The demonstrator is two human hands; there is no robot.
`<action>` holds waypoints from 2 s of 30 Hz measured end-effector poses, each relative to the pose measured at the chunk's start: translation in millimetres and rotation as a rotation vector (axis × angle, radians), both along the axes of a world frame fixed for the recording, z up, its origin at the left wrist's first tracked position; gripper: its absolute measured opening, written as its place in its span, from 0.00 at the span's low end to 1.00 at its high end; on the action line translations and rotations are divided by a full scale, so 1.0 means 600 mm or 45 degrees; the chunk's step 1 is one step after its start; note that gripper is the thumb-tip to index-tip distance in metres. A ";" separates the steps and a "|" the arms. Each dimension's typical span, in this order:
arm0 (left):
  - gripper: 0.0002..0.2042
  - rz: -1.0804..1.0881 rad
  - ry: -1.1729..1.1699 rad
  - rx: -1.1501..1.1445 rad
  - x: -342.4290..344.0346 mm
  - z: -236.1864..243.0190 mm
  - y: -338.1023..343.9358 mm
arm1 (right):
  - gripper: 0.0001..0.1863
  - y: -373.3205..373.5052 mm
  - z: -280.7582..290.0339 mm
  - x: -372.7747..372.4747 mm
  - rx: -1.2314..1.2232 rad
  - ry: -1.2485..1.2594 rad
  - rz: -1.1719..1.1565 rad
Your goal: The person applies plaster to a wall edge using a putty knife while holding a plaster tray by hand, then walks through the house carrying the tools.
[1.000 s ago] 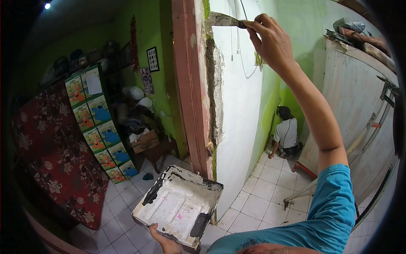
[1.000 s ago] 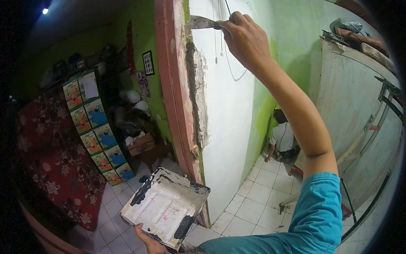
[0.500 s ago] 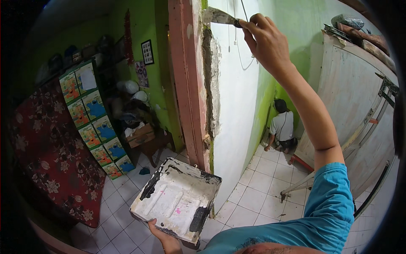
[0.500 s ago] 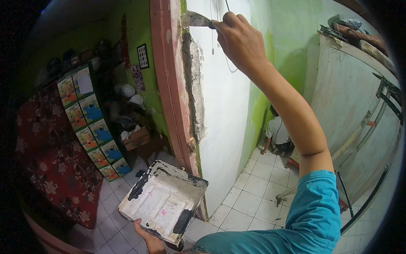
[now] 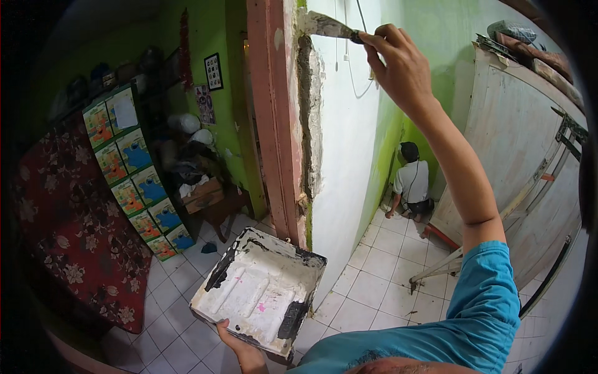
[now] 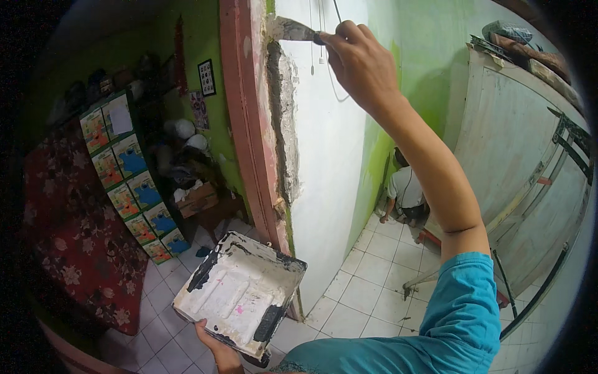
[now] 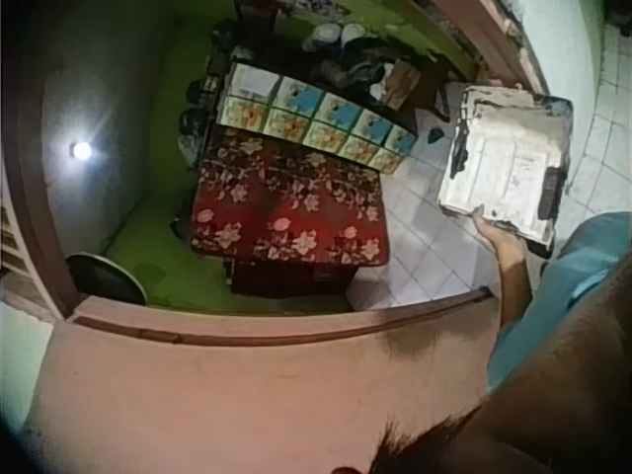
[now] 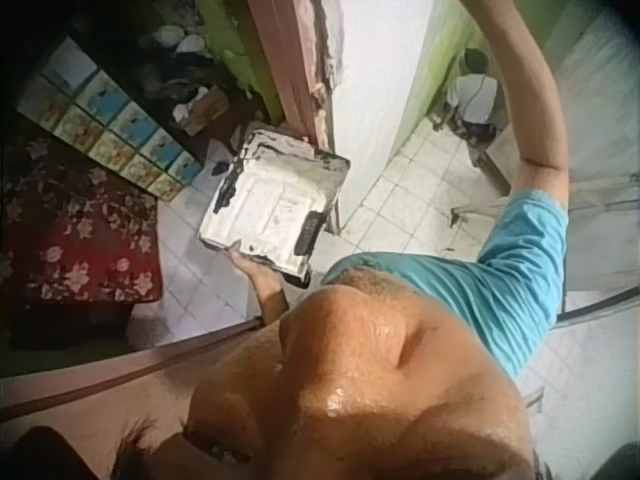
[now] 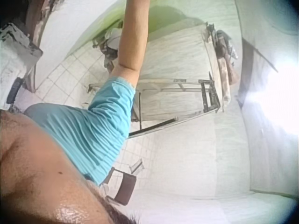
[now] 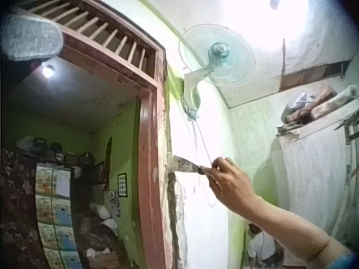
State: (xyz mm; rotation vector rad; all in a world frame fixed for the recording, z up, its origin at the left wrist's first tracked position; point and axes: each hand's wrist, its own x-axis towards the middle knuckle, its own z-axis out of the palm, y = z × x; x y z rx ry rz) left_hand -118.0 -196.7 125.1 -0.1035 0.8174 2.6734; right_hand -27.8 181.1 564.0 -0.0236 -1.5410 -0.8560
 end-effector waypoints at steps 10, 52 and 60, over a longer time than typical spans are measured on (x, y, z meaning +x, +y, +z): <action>0.38 0.011 0.023 0.064 -0.014 -0.020 0.002 | 0.08 0.026 0.026 0.001 -0.006 0.000 0.070; 0.38 0.072 -0.055 -0.015 -0.010 -0.047 0.025 | 0.09 0.101 0.131 0.017 -0.184 -0.280 0.723; 0.37 0.052 -0.085 -0.022 0.001 -0.016 0.021 | 0.07 0.078 0.129 0.008 -0.041 -0.282 0.376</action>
